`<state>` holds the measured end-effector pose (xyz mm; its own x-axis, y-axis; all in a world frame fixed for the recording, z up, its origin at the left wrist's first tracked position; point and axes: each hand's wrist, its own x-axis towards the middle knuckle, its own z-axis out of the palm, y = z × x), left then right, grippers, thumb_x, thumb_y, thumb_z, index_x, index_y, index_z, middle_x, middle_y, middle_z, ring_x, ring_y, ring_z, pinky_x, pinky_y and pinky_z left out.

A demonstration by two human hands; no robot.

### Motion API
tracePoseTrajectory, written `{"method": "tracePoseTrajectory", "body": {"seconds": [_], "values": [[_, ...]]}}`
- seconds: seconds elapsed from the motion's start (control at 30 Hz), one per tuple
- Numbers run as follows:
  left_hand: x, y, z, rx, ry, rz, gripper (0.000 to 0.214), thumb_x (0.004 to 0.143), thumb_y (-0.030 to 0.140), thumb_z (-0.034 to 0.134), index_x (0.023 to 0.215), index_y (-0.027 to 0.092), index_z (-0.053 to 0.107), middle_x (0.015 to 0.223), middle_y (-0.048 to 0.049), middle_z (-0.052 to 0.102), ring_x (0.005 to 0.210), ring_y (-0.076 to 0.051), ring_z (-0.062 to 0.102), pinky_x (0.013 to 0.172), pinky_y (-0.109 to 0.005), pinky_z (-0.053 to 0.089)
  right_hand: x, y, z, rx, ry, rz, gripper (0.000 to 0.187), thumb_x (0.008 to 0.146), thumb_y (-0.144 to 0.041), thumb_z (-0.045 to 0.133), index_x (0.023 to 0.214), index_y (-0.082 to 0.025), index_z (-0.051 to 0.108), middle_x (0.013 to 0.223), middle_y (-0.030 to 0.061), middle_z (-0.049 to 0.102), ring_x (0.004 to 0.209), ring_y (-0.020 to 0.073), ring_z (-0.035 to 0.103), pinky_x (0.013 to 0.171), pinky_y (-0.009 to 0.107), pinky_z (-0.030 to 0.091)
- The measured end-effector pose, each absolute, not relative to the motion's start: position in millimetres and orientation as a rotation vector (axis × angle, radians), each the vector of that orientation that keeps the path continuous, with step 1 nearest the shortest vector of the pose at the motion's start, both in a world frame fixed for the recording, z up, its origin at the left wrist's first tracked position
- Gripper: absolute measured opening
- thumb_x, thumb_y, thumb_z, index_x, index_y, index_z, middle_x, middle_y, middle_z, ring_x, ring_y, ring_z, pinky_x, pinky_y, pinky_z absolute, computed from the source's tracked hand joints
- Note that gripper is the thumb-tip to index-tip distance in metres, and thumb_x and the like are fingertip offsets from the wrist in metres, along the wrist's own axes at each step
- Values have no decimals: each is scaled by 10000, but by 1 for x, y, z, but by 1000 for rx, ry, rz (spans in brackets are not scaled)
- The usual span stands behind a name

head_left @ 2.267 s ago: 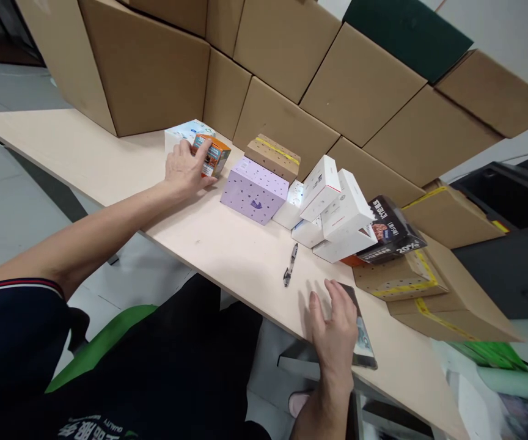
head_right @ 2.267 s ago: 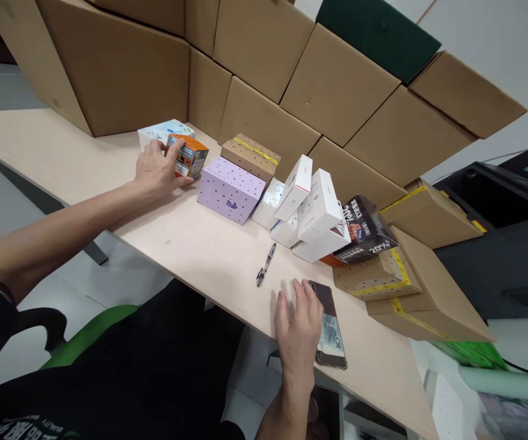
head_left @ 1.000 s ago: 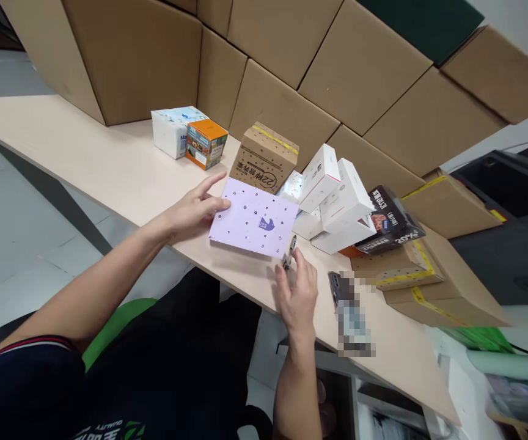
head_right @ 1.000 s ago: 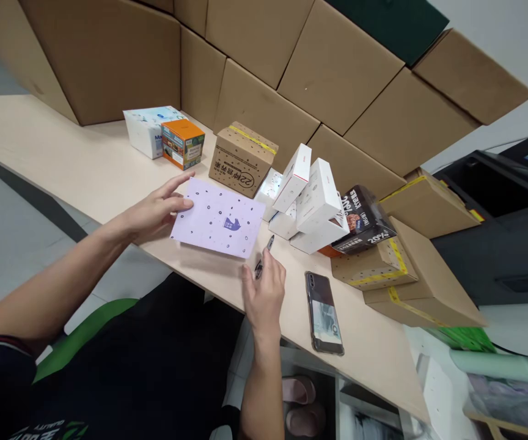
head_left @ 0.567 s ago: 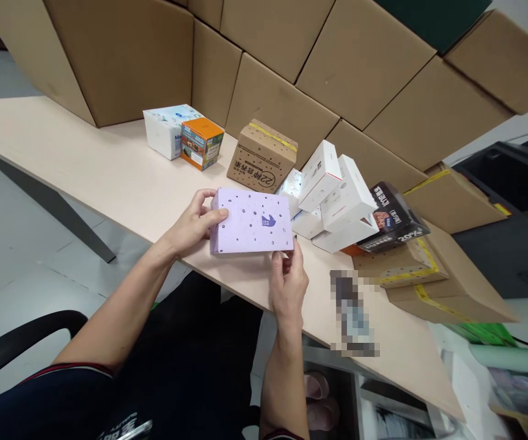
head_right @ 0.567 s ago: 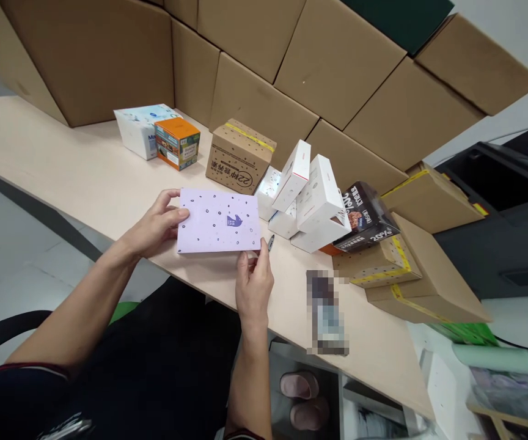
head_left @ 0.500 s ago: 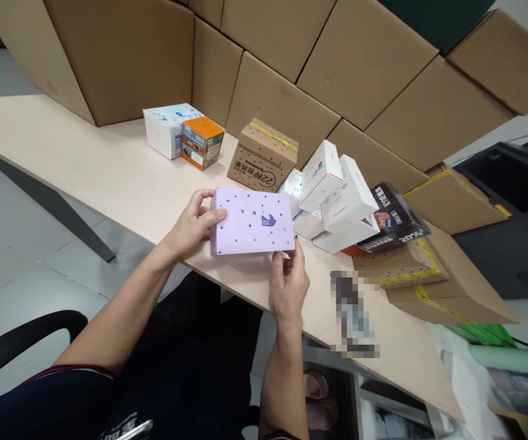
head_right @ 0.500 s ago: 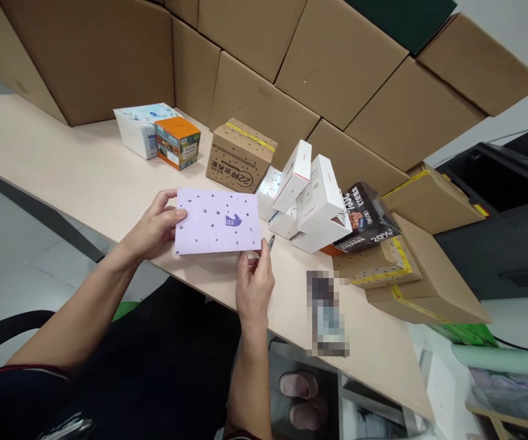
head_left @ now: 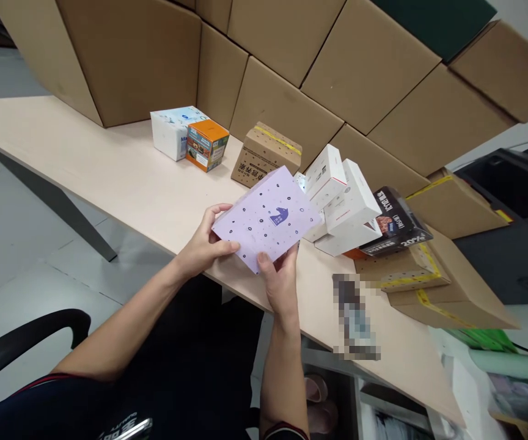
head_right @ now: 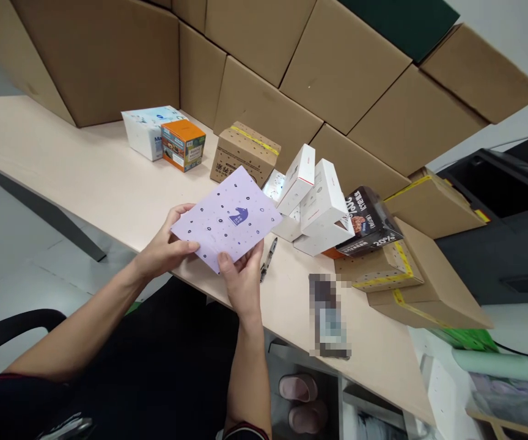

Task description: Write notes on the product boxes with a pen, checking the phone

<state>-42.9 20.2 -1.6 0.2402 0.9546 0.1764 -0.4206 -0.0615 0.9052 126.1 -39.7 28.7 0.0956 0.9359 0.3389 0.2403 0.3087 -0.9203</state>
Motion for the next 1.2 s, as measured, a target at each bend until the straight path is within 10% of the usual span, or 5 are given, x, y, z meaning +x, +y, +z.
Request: {"method": "tracePoseTrajectory", "body": {"seconds": [0.2,0.5,0.8,1.03,1.2], "values": [[-63,38,-1,1222,687,1164,593,728,454,838,1201,267,533,1138,-48,605,1060,-231,608,840,-314,501,140,-41,29,-1269,-1447,796,966,928,-677,547,1648,-200,113,1507,212,557,1320,299,615,1035,482,569],[-60,42,5,1329,665,1140,800,745,440,842,1439,287,474,1148,-66,689,1037,-254,669,849,-331,532,147,-41,27,-1337,-1437,699,641,1023,-542,475,1560,-196,417,1551,150,551,1418,266,538,1126,466,493],[-51,40,0,1204,743,1239,839,715,458,845,1444,269,474,1144,-70,700,1011,-258,688,889,-375,540,206,-39,45,-2145,-1886,149,526,993,-467,512,1430,-184,580,1021,154,718,933,320,686,810,426,501],[-34,31,2,1127,805,1306,867,696,464,849,1443,238,471,1113,-69,667,1064,-274,668,950,-411,535,225,-3,37,-2057,-2047,366,445,887,-125,460,1269,-203,676,900,94,730,794,238,648,759,334,456],[-35,31,2,1143,824,1319,857,712,485,843,1443,229,476,1150,-83,667,1093,-285,665,975,-443,538,227,5,39,-1798,-1759,716,263,876,-254,508,1021,-216,723,638,-27,632,556,147,549,582,265,427]]}}
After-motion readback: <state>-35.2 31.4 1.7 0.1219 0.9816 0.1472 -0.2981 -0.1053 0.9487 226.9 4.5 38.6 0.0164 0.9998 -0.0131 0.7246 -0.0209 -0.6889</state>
